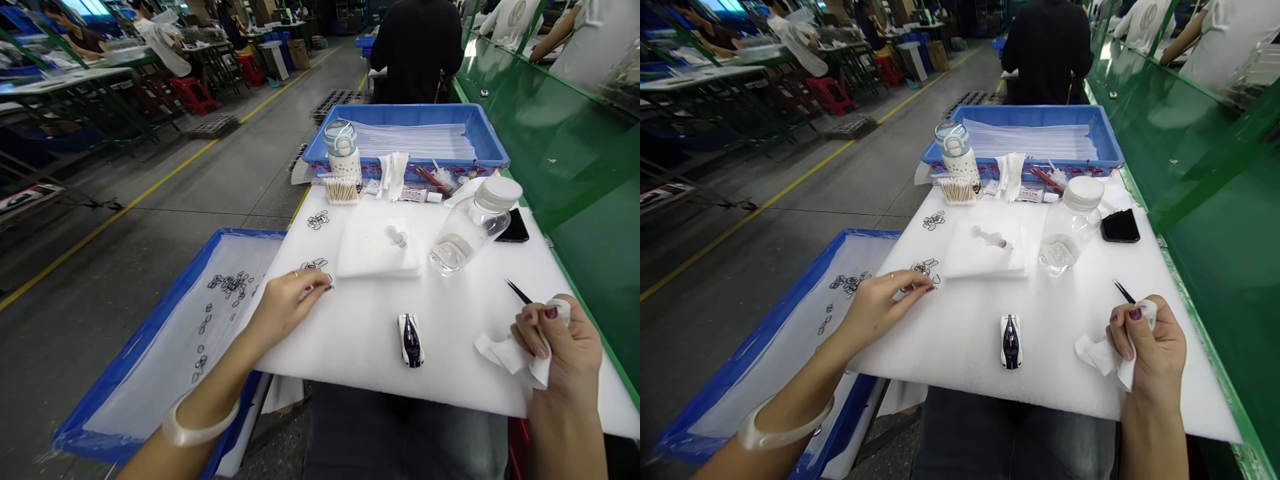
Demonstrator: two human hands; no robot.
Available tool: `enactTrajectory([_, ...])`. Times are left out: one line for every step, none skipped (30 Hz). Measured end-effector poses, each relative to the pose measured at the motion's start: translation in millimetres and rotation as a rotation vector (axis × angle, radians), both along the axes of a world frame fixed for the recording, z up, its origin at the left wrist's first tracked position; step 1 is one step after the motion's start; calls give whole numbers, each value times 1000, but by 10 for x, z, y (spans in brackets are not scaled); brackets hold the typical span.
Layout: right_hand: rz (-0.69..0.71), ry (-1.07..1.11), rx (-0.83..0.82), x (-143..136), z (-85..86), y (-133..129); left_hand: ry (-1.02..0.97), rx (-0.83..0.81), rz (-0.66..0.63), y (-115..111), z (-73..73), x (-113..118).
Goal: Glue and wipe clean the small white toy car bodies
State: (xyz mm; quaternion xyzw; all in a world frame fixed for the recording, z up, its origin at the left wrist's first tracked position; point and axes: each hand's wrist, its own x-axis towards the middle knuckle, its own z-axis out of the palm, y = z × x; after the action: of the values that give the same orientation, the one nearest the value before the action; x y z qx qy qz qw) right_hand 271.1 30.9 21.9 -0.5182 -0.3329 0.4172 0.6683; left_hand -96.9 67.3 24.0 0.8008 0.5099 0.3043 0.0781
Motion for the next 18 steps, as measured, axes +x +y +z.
enactTrajectory([6,-48,14,-16,32,6,-7,20,-51,-81,-17,25])
enactTrajectory([4,-113,32,-37,83,22,-7,33,-102,-160,-43,43])
enactTrajectory([-12,-191,62,-63,153,50,-9,29,-140,-233,-74,51])
enactTrajectory([-48,-269,113,-93,242,94,-20,27,-162,-296,-108,48])
enactTrajectory([-100,-341,188,-127,345,156,-34,35,-171,-348,-141,37])
enactTrajectory([-160,-406,291,-160,456,236,-49,48,-171,-388,-171,17])
enactTrajectory([-223,-464,410,-189,566,334,-60,64,-169,-417,-197,-5])
enactTrajectory([-273,-527,522,-212,668,446,-66,81,-168,-435,-216,-29])
enactTrajectory([-310,-602,615,-228,756,565,-65,94,-169,-446,-229,-49])
enactTrajectory([-335,-698,674,-237,824,686,-62,102,-173,-450,-237,-64])
enactTrajectory([-344,-819,702,-241,871,802,-58,109,-177,-449,-239,-74])
enactTrajectory([-338,-954,710,-244,896,906,-51,113,-179,-447,-238,-77])
enactTrajectory([-310,-1093,698,-248,901,995,-43,115,-176,-443,-234,-74])
enactTrajectory([-262,-1220,676,-253,889,1064,-36,115,-171,-439,-228,-68])
enactTrajectory([-204,-1314,657,-260,864,1113,-29,110,-163,-437,-221,-60])
enactTrajectory([-148,-1369,635,-265,830,1142,-21,104,-156,-435,-213,-52])
enactTrajectory([-107,-1389,612,-262,790,1155,-13,98,-146,-436,-206,-47])
enactTrajectory([-95,-1382,585,-245,748,1156,-4,94,-139,-439,-198,-45])
